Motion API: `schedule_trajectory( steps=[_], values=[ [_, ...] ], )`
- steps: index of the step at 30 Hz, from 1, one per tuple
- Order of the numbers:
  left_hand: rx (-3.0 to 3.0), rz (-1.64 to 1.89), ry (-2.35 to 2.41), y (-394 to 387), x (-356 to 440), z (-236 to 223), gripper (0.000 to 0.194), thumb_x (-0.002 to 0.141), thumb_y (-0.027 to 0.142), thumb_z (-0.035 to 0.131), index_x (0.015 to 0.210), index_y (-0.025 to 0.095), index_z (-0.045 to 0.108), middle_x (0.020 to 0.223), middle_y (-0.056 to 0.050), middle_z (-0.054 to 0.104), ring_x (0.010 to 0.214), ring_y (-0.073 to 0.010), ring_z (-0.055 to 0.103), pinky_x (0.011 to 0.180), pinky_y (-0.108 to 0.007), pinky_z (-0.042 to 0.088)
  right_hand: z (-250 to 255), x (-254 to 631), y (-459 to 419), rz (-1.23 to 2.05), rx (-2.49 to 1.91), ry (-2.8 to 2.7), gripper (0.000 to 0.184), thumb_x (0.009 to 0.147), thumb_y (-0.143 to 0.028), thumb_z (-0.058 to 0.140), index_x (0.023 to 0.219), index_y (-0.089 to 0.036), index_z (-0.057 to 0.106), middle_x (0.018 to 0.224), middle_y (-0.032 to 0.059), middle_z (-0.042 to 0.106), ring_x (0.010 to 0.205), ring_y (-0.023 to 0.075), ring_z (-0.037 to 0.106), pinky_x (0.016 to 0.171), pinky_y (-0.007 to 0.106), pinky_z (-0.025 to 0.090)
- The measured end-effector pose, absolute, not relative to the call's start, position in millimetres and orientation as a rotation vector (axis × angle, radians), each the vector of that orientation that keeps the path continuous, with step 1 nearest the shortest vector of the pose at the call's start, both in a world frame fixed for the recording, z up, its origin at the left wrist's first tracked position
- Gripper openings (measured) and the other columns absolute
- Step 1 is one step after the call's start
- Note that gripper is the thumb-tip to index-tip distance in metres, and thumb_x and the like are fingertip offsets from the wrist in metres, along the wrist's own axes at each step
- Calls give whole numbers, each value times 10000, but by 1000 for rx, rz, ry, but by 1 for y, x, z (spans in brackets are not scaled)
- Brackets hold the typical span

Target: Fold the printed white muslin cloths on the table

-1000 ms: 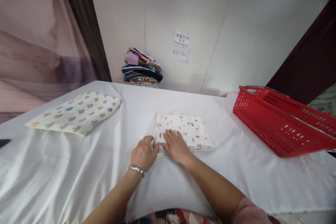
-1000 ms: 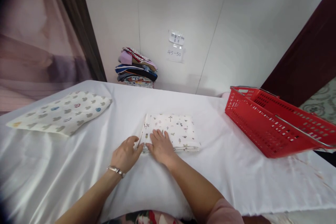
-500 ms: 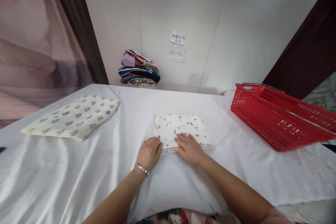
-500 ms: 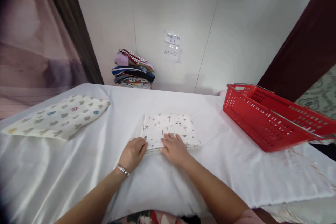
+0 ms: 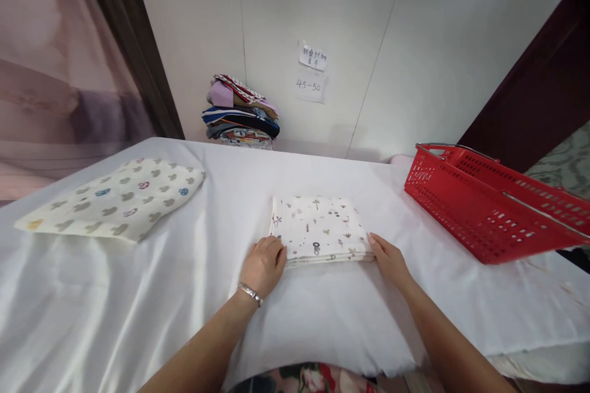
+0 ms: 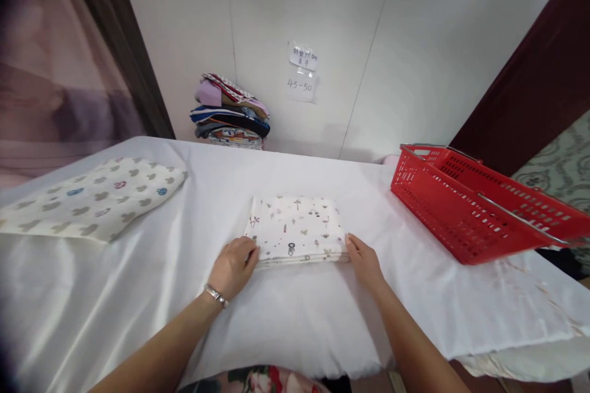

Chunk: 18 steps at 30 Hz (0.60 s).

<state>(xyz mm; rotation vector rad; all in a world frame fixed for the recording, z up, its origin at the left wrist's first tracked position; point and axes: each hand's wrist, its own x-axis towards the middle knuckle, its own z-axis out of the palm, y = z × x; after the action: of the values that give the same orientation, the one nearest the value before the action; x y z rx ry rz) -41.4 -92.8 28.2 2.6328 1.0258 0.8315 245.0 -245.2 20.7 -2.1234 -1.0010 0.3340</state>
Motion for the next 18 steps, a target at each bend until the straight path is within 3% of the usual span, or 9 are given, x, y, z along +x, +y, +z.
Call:
schedule_trajectory(
  steps=[8, 18],
  values=[
    [2589, 840, 1016, -92, -42, 28, 226, 854, 250, 375, 695, 183, 522, 781, -38, 543, 752, -164, 494, 700, -306, 372, 30, 263, -211, 534, -2308, -941, 655, 694, -507, 513, 1265, -192, 445, 972, 65, 619, 793, 196, 588, 687, 308, 468],
    [2576, 771, 1026, -92, -41, 30, 244, 861, 250, 359, 696, 183, 525, 775, -46, 544, 761, -173, 481, 695, -320, 368, 15, 262, -210, 421, -2255, -986, 590, 688, -390, 495, 1239, -180, 471, 985, 59, 608, 817, 192, 576, 725, 302, 449]
  ],
)
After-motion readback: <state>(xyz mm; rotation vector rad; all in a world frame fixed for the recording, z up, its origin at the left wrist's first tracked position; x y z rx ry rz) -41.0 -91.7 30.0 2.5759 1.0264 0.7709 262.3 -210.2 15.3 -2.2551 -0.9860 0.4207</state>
